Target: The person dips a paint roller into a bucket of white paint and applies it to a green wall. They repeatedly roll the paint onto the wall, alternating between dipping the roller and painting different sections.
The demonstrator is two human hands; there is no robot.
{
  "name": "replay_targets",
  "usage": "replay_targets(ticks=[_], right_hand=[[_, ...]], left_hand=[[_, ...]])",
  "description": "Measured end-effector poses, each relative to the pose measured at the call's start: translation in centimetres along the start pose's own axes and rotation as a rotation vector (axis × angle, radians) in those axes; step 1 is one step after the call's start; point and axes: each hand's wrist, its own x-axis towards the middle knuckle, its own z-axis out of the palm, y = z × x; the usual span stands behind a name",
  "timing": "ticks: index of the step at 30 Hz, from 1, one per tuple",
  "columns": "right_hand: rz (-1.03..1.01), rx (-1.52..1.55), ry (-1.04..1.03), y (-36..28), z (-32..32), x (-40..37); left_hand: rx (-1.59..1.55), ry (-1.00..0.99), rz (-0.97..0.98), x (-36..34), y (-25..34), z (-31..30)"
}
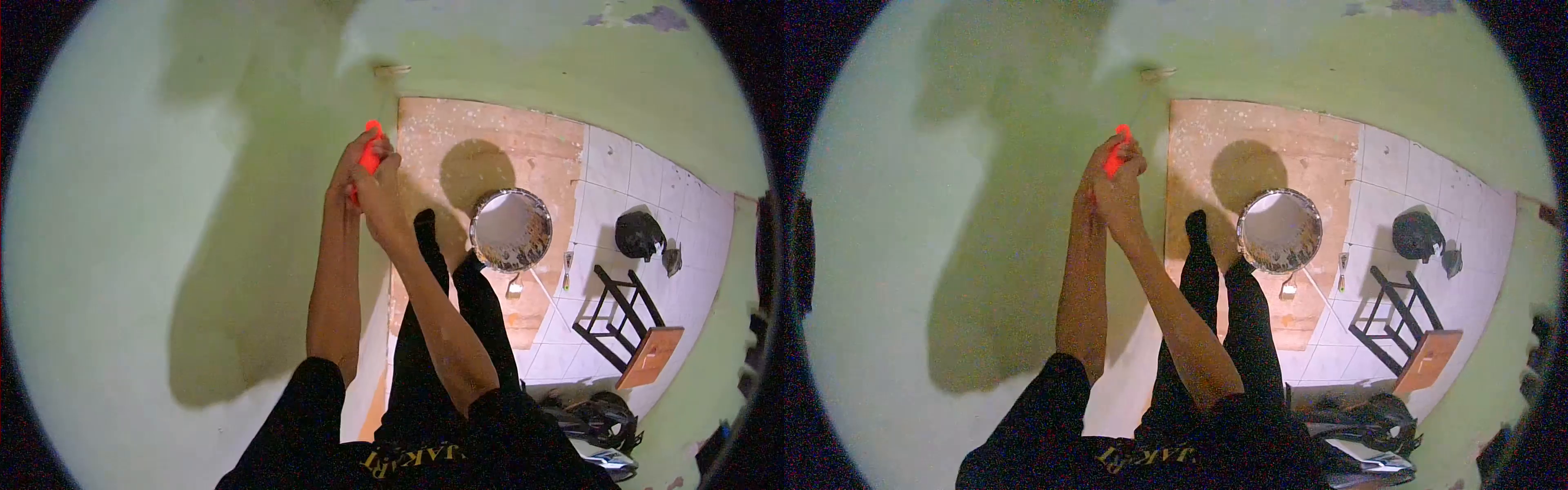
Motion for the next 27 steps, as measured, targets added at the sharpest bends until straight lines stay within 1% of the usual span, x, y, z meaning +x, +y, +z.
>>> replay_targets(ticks=[2,3,4,5,6,7,8,9,10,11,12,13,14,16,17,18,19,20,21,22,23,25,26,27], right_hand=[[-0.003,-0.01,-0.034,1.8,-0.5,0.6],[-0.269,-0.139,0.054,2.8,-0.9,-1.3],[-0.526,-0.268,0.139,3.7,-1.3,-2.8],[-0.52,-0.278,0.132,4.2,-1.5,-2.7],[-0.4,-0.236,0.08,4.7,-1.7,-2.7],[-0.276,-0.193,0.029,5.1,-1.9,-2.7],[-0.271,-0.2,0.021,6.4,-1.9,-0.7],[-0.12,-0.007,0.0,8.5,-1.7,3.0],[0.033,0.187,-0.019,9.7,-1.6,4.9],[0.032,0.185,-0.023,9.7,-1.6,4.3],[-0.044,0.101,-0.007,9.2,-1.6,3.4],[-0.12,0.021,0.015,8.6,-1.7,2.4],[-0.113,0.022,0.023,7.8,-1.7,0.4],[-0.577,-0.355,0.152,5.8,-1.9,-2.8],[-0.47,-0.225,0.119,7.9,-1.7,-1.9],[-0.467,-0.223,0.123,9.3,-1.9,0.3],[-0.198,-0.05,0.041,10.1,-1.9,3.4],[0.066,0.123,-0.042,10.2,-1.8,5.1],[0.141,0.218,-0.106,7.1,-1.6,4.2],[-0.062,0.017,-0.03,6.5,-1.8,3.1],[-0.258,-0.184,0.065,6.6,-2.1,1.3],[-0.197,-0.148,0.061,5.1,-4.1,-4.6],[-0.206,-0.153,0.066,5.2,-4.8,-6.3],[-0.153,-0.091,0.081,5.4,-5.4,-8.0]], left_hand=[[-0.077,0.028,0.049,0.5,-1.3,0.0],[-0.088,0.03,0.053,-0.9,-1.1,1.5],[-0.065,0.153,-0.005,-3.6,-0.9,3.9],[-0.039,0.27,-0.062,-4.7,-0.8,4.8],[-0.051,0.273,-0.058,-3.6,-1.2,3.8],[-0.001,0.248,-0.027,-2.2,-1.6,2.2],[0.053,0.223,0.004,-0.8,-2.1,0.6],[0.047,0.226,0.009,1.3,-2.6,-1.5],[-0.088,0.156,-0.036,3.5,-2.8,-3.7],[-0.22,0.082,-0.08,4.8,-3.0,-5.0],[-0.217,0.074,-0.072,3.5,-2.4,-3.0],[-0.091,0.187,-0.045,1.2,-2.3,-0.9],[0.03,0.309,-0.03,-1.0,-2.3,1.1],[0.056,0.32,-0.087,-2.6,-1.9,2.2],[0.088,0.333,-0.136,-3.1,-1.7,2.3],[0.091,0.334,-0.141,-1.5,-2.1,0.8],[-0.016,0.272,-0.09,1.8,-2.6,-2.0],[-0.117,0.204,-0.037,3.7,-2.7,-3.5],[0.012,0.239,0.06,3.3,-2.1,-2.4],[0.234,0.344,0.129,2.3,-2.3,-1.0],[0.453,0.447,0.196,-0.4,-2.3,2.3],[0.224,0.441,-0.021,-5.1,-3.6,6.6],[0.117,0.344,-0.067,-5.7,-5.3,5.9],[0.012,0.249,-0.116,-5.8,-6.5,5.2]])
